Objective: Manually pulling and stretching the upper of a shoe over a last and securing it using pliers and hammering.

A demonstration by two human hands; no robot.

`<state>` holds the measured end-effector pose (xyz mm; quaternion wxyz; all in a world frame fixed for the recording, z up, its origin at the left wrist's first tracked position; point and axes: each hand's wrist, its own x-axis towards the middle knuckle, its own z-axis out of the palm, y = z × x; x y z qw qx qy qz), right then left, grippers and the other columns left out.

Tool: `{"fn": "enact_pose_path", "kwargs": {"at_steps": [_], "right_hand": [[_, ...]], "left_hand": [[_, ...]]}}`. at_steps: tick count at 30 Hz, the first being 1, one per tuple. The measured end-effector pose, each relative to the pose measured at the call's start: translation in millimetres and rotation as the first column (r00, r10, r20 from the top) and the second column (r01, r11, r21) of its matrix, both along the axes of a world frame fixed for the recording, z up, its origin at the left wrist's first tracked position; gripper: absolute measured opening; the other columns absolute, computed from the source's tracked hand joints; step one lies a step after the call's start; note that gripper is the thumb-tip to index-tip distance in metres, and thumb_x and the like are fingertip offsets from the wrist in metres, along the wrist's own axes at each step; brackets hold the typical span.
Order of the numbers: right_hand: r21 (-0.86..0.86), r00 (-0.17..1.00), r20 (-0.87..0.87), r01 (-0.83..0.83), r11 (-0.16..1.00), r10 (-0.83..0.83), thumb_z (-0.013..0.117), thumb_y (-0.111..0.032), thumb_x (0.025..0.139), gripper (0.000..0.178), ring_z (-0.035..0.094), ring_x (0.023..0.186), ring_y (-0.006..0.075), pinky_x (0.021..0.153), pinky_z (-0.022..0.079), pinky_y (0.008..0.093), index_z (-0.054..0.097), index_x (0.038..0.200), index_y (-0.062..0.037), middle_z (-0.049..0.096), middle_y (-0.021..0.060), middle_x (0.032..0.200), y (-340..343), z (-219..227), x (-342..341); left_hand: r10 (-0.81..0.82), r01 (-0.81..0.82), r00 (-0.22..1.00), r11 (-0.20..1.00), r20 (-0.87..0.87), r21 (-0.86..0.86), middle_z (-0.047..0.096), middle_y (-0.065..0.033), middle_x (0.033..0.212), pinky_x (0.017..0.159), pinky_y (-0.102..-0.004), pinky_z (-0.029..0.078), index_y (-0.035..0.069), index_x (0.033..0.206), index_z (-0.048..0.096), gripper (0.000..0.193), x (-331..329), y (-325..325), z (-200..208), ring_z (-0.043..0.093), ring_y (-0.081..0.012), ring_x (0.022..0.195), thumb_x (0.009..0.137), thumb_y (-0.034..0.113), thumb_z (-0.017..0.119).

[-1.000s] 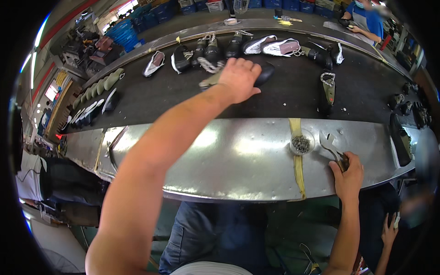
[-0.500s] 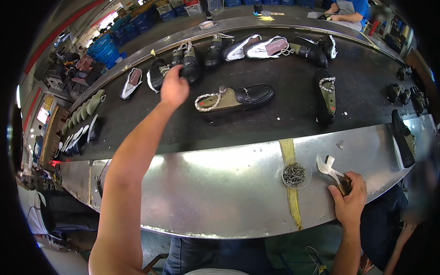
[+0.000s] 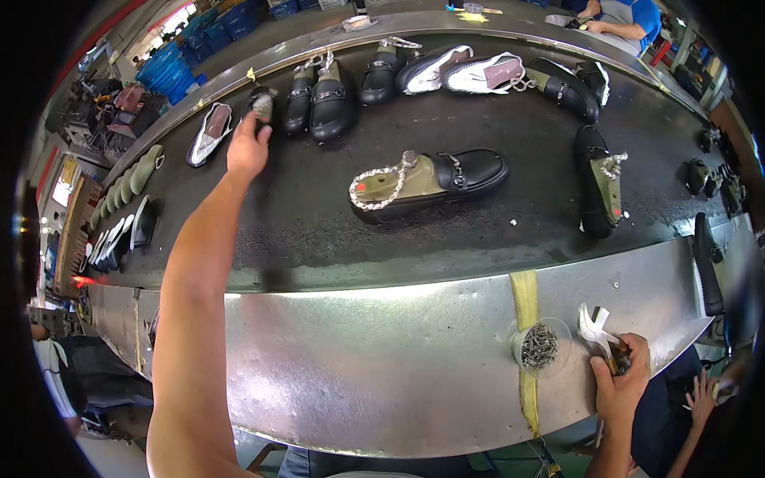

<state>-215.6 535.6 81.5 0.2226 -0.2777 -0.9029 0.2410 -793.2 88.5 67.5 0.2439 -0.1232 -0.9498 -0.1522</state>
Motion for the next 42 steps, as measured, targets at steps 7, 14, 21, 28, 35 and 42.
{"fn": "enact_pose_path", "kwargs": {"at_steps": [7,14,21,28,35,42], "right_hand": [[-0.024,1.0,-0.002,0.002,1.0,-0.002,0.075,-0.019,0.074,0.045,0.053,0.087,0.0234,0.082,0.045,0.0337,0.055,0.109,0.0011,0.054,0.0108,0.096,-2.9,-0.1,-1.0],[-0.071,0.999,0.005,0.045,0.996,-0.044,0.077,-0.026,0.074,0.05,0.054,0.089,0.0227,0.083,0.045,0.0333,0.055,0.11,0.0013,0.055,0.0107,0.099,-5.8,-6.5,1.5],[-0.039,1.0,0.007,0.027,0.999,-0.027,0.077,-0.027,0.074,0.049,0.054,0.088,0.0232,0.083,0.045,0.0335,0.056,0.109,0.0006,0.055,0.0107,0.097,-5.9,-3.8,2.6],[-0.051,1.0,-0.014,0.025,0.998,-0.026,0.076,-0.019,0.071,0.047,0.053,0.087,0.0236,0.081,0.045,0.0332,0.056,0.11,0.0003,0.055,0.0114,0.098,-8.5,-6.5,2.0],[-0.066,1.0,0.002,-0.004,0.998,0.004,0.075,-0.014,0.068,0.049,0.056,0.09,0.0263,0.084,0.046,0.0348,0.056,0.11,0.0005,0.057,0.0133,0.101,-13.9,-5.2,-0.9],[-0.04,1.0,0.001,-0.03,0.999,0.03,0.076,-0.014,0.067,0.05,0.056,0.089,0.0273,0.084,0.045,0.0351,0.055,0.11,0.0012,0.056,0.0137,0.101,-18.5,-3.7,-0.3]], "left_hand": [[0.105,-0.149,0.925,0.985,-0.364,-0.093,0.037,-0.0236,0.15,0.115,-0.051,0.032,0.002,0.143,0.038,0.074,-4.5,-11.9,8.6,0.035,-0.0408,0.141,0.074,0.01,0.065],[-0.181,0.181,0.964,0.983,0.194,0.013,0.026,-0.0221,0.16,0.118,-0.0424,0.032,0.011,0.151,0.038,0.074,7.5,69.8,-16.3,0.031,-0.0377,0.146,0.088,0.031,0.071],[0.033,-0.074,0.992,0.929,0.118,0.362,0.059,-0.0346,0.125,0.102,-0.0482,0.045,-0.004,0.144,0.037,0.069,-2.4,51.6,7.2,0.058,-0.0463,0.118,0.099,0.047,0.051],[-0.433,0.434,0.868,0.899,-0.242,-0.052,0.042,-0.0274,0.146,0.116,-0.0525,0.03,-0.004,0.139,0.045,0.072,43.3,101.4,-17.8,0.036,-0.0454,0.139,0.087,0.04,0.07],[-0.382,0.392,0.919,0.874,-0.093,0.287,0.054,-0.0314,0.136,0.11,-0.0446,0.04,-0.003,0.137,0.049,0.065,32.4,120.5,-11.2,0.051,-0.0425,0.129,0.092,0.04,0.068],[-0.152,0.137,0.918,0.988,-0.367,-0.067,0.04,-0.0277,0.148,0.115,-0.0509,0.029,-0.002,0.145,0.037,0.064,36.8,123.8,-5.3,0.038,-0.0441,0.138,0.093,0.026,0.063]]}}
